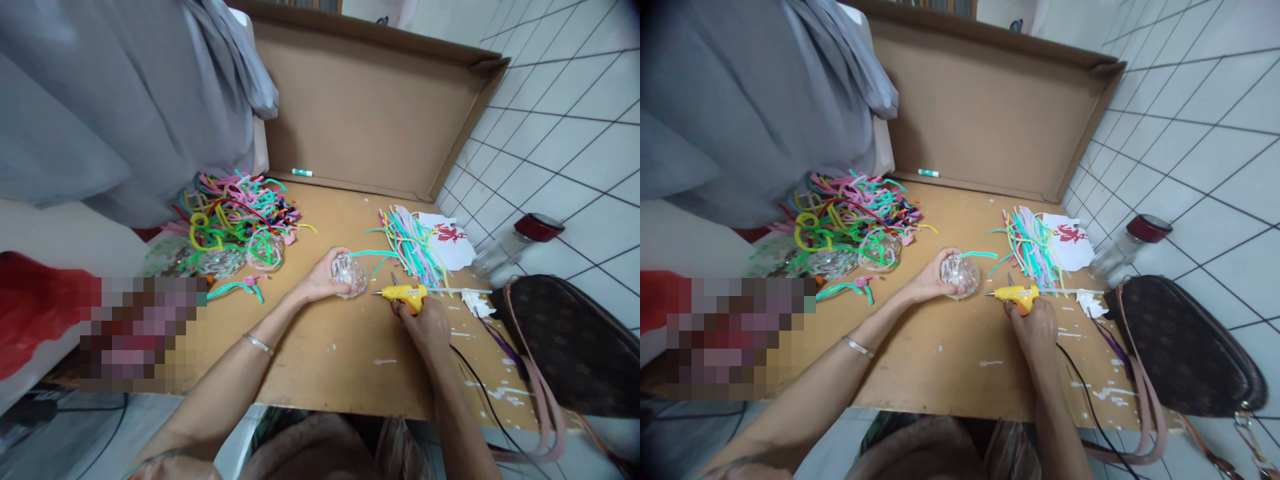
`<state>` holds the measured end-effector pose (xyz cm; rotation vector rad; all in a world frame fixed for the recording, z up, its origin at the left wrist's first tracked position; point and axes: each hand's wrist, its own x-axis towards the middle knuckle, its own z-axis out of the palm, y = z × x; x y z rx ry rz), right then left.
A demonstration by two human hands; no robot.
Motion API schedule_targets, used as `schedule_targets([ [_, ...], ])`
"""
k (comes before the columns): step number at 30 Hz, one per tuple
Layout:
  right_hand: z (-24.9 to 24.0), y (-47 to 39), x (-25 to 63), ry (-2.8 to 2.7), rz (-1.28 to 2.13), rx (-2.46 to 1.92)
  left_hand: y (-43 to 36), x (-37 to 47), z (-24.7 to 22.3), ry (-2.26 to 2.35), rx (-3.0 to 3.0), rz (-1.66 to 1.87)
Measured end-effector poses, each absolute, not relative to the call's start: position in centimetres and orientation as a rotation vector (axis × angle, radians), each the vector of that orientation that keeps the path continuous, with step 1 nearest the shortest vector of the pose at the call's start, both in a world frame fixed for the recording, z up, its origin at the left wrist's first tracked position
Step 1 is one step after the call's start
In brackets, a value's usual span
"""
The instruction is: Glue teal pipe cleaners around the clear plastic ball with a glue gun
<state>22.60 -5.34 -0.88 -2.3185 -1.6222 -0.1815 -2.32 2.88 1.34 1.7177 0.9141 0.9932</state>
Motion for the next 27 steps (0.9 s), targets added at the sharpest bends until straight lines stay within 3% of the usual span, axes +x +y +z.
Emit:
schedule_targets([
  [11, 0.0, -7.0, 21.0, -1.651, -0.589, -2.219, 2.7, -2.2, 1.8, 0.883, 1.668, 0.992],
  [19, 5.5, -3.3, 17.7, -1.716, 0.137, -1.353, 2.4, -2.1, 2.1, 0.88, 1.642, 0.975],
  [27, 7.2, -1.6, 15.0, -1.785, 0.142, -1.028, 2.7, -2.0, 1.9, 0.915, 1.721, 0.989],
])
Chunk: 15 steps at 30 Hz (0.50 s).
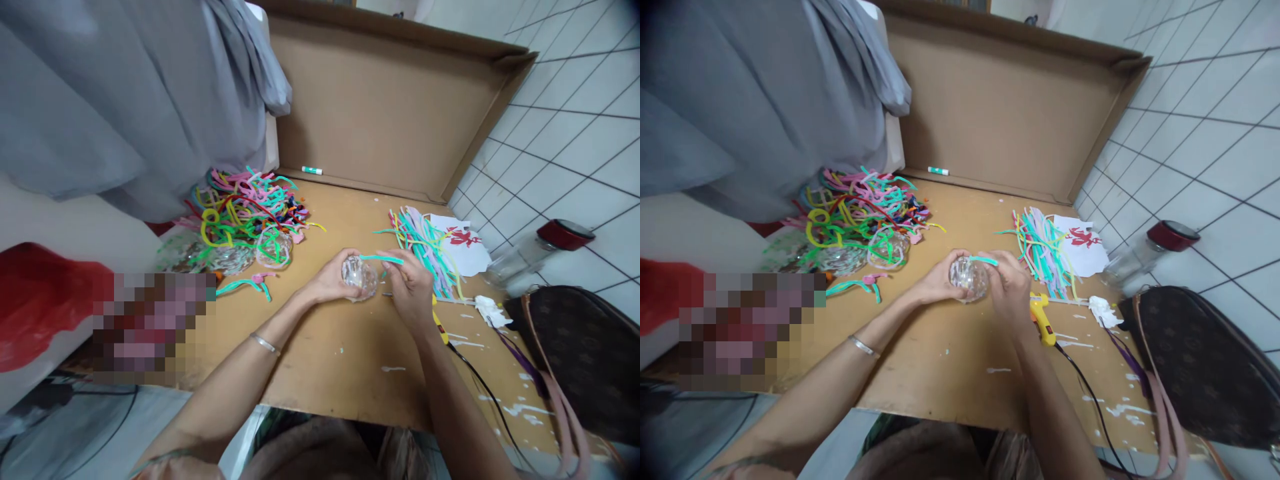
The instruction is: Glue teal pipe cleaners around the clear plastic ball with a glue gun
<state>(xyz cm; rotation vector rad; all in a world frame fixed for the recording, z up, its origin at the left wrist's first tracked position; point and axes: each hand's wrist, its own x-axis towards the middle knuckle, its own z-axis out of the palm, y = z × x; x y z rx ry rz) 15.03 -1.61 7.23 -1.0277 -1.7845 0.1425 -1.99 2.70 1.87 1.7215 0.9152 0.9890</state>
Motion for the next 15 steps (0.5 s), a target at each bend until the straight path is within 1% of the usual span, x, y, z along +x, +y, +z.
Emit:
schedule_targets([
  [6, 6.78, -2.08, 15.2, -1.9, 0.076, -0.993, 2.75, -2.12, 1.86, 0.931, 1.745, 0.975],
  [15, 6.47, -2.03, 15.22, -1.951, 0.016, -0.95, 2.66, -2.07, 1.79, 0.819, 1.635, 0.968],
])
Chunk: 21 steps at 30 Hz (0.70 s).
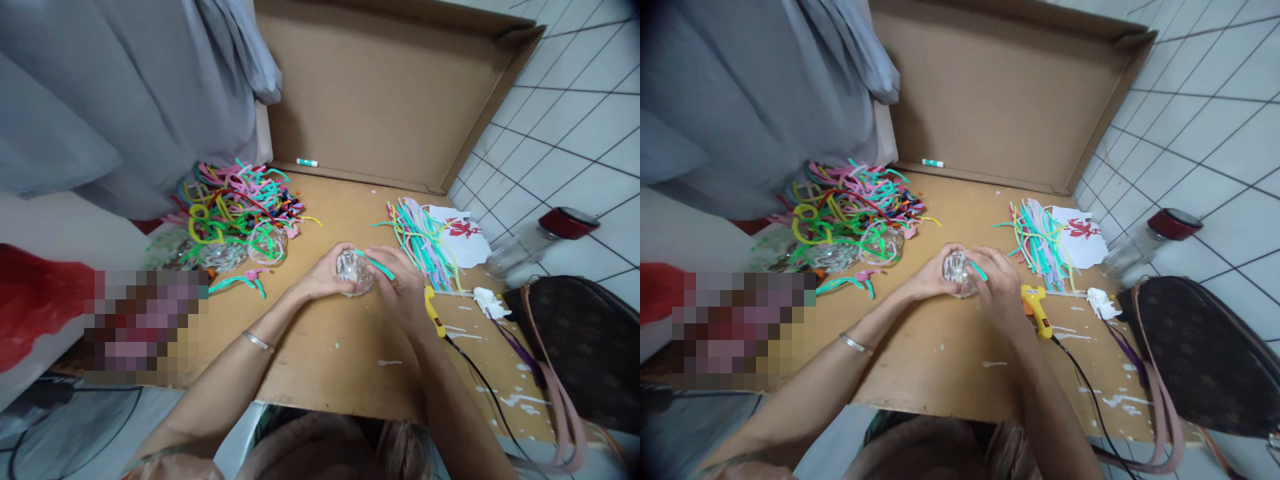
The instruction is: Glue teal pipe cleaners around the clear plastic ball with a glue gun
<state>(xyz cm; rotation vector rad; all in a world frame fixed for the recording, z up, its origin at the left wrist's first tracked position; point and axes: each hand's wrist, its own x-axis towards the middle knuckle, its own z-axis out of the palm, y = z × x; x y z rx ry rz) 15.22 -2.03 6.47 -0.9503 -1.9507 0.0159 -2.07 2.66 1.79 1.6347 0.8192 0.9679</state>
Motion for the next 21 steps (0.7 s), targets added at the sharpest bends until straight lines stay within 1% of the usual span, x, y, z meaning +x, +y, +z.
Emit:
schedule_targets([
  [9, 6.7, -2.1, 15.0, -1.787, -0.001, -1.061, 2.8, -2.1, 1.4, 0.866, 1.724, 0.962],
  [15, 6.1, -2.3, 15.1, -1.794, -0.013, -1.099, 2.6, -2.0, 1.8, 0.878, 1.703, 0.953],
  [21, 5.6, -2.5, 15.0, -1.815, 0.005, -1.049, 2.7, -2.0, 1.7, 0.874, 1.713, 0.966],
])
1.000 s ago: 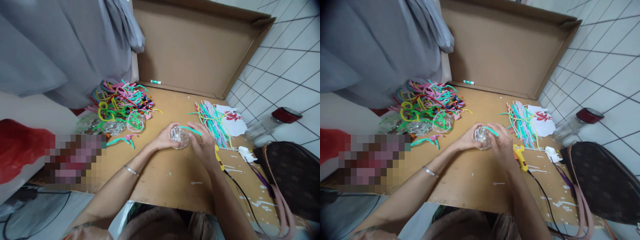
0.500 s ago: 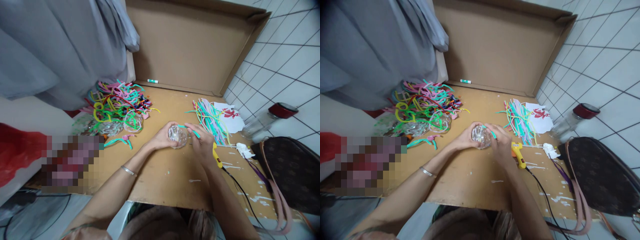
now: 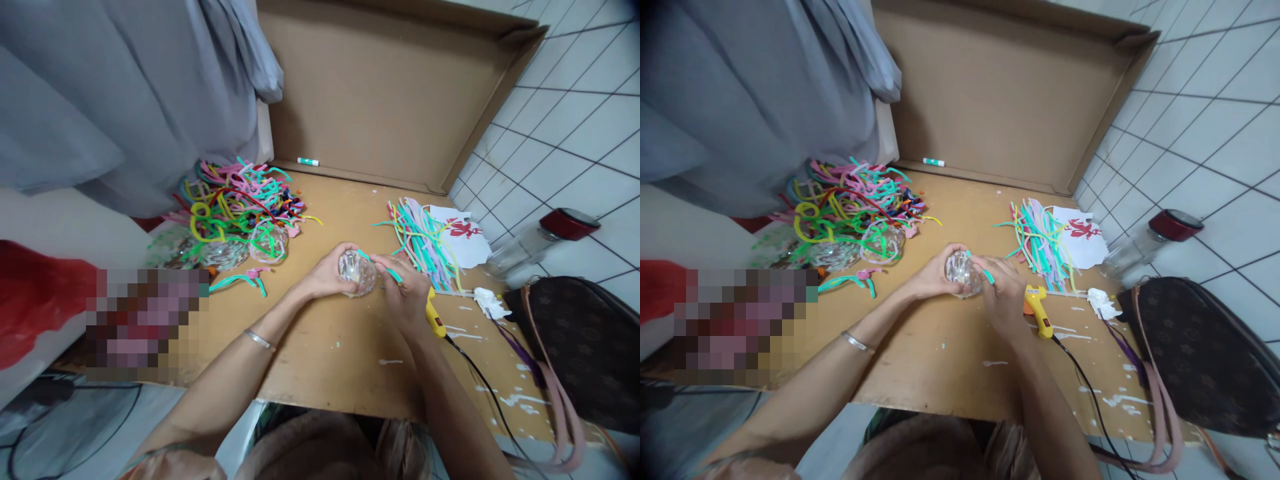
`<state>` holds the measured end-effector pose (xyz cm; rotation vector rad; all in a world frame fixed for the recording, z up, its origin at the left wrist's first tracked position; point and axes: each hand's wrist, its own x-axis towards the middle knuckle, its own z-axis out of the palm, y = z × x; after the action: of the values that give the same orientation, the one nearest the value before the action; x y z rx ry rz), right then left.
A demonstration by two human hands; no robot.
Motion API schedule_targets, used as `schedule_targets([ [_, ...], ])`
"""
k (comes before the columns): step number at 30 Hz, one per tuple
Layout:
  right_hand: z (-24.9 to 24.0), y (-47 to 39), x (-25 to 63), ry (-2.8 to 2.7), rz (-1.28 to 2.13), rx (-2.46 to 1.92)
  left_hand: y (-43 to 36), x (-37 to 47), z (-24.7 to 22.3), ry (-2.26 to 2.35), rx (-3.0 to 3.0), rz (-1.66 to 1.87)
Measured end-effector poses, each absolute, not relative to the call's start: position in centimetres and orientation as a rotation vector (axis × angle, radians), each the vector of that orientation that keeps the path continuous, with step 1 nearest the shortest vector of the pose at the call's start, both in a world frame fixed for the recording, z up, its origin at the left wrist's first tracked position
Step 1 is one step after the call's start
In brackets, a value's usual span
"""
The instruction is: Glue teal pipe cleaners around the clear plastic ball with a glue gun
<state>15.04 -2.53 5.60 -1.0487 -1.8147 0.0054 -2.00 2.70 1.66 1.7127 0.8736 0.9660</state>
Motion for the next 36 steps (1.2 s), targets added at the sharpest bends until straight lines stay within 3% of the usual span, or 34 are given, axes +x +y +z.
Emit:
schedule_targets([
  [36, 4.1, -3.2, 15.0, -1.999, -0.119, -0.975, 2.3, -2.0, 2.9, 0.967, 1.678, 0.943],
])
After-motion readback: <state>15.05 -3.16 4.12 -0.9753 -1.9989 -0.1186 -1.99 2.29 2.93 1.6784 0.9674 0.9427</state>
